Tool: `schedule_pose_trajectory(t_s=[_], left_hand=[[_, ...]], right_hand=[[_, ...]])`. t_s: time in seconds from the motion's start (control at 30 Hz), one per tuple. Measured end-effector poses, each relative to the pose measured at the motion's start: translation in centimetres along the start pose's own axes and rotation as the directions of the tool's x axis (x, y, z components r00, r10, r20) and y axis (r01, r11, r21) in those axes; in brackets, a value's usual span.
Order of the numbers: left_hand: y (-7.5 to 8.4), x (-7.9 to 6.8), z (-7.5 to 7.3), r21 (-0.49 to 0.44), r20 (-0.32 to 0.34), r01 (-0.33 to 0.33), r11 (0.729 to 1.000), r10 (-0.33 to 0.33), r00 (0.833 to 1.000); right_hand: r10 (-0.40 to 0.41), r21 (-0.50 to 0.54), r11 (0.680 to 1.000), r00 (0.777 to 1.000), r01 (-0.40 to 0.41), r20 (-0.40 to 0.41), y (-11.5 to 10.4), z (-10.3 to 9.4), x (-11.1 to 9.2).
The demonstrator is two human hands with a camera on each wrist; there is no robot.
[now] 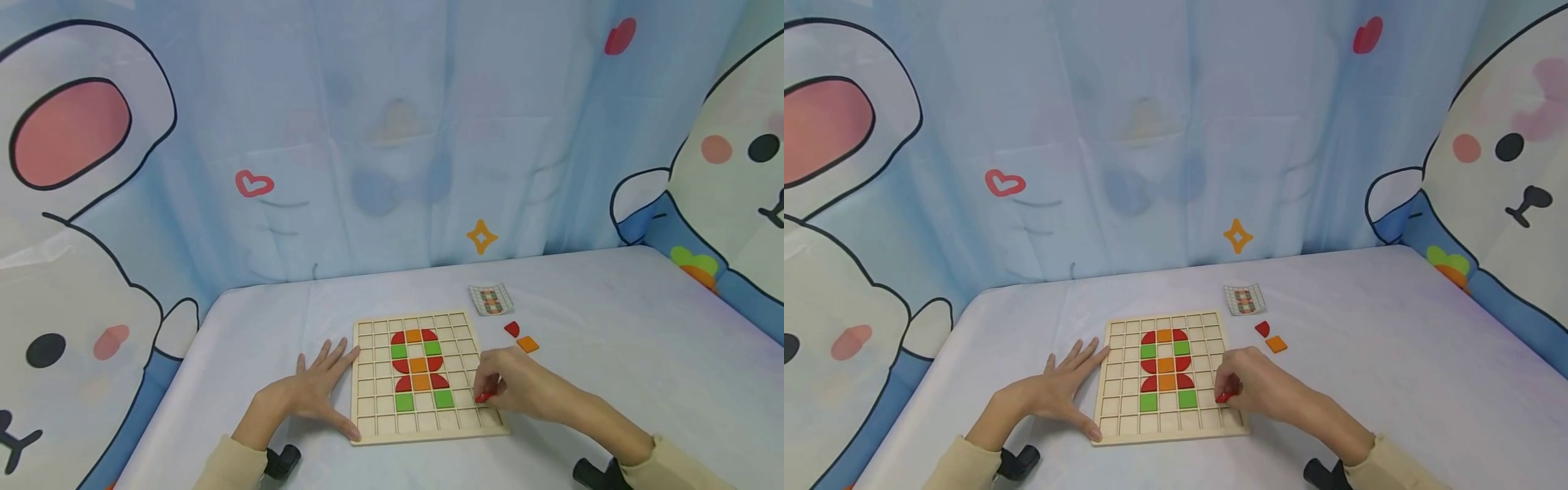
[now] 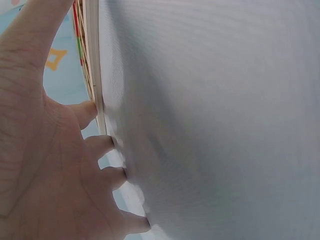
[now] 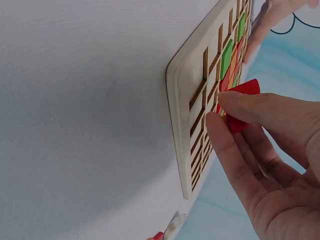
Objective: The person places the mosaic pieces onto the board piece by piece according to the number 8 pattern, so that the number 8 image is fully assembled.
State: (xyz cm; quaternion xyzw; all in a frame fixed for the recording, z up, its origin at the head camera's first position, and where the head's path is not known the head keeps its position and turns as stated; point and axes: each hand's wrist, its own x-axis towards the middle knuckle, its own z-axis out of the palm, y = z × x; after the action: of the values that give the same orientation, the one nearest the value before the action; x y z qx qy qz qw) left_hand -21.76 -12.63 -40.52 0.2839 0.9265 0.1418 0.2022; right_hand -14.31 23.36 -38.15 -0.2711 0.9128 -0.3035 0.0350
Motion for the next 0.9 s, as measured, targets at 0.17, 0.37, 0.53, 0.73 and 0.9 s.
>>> schedule_pose_trajectory(t_s=[0.17, 0.37, 0.53, 0.73, 0.9], left_hand=[[-0.1, 0.1, 0.0, 0.003, -0.002, -0.002, 1.000, 0.002, 1.000], [-0.1, 0.1, 0.0, -0.010, -0.004, 0.000, 1.000, 0.000, 1.000], [-0.1, 0.1, 0.1, -0.004, -0.006, 0.006, 1.000, -0.006, 1.000], [-0.2, 0.2, 0.1, 0.005, -0.002, 0.003, 1.000, -0.003, 1.000], [-0.2, 0.2, 0.1, 0.001, 0.000, -0.002, 1.000, 0.002, 1.000]], right_hand=[[0.012, 0.023, 1.000, 1.000, -0.012, 0.017, -0.4, 0.1, 0.2], [0.004, 0.083, 0.997, 1.000, -0.006, 0.029, -0.8, 0.2, 0.5], [0.010, 0.132, 0.991, 1.000, -0.014, 0.028, -1.2, 0.5, 0.8], [0.018, 0.216, 0.976, 1.000, -0.019, 0.009, -1.5, 1.1, 1.0], [0.020, 0.261, 0.965, 1.000, -0.016, -0.011, -1.5, 1.7, 1.2]])
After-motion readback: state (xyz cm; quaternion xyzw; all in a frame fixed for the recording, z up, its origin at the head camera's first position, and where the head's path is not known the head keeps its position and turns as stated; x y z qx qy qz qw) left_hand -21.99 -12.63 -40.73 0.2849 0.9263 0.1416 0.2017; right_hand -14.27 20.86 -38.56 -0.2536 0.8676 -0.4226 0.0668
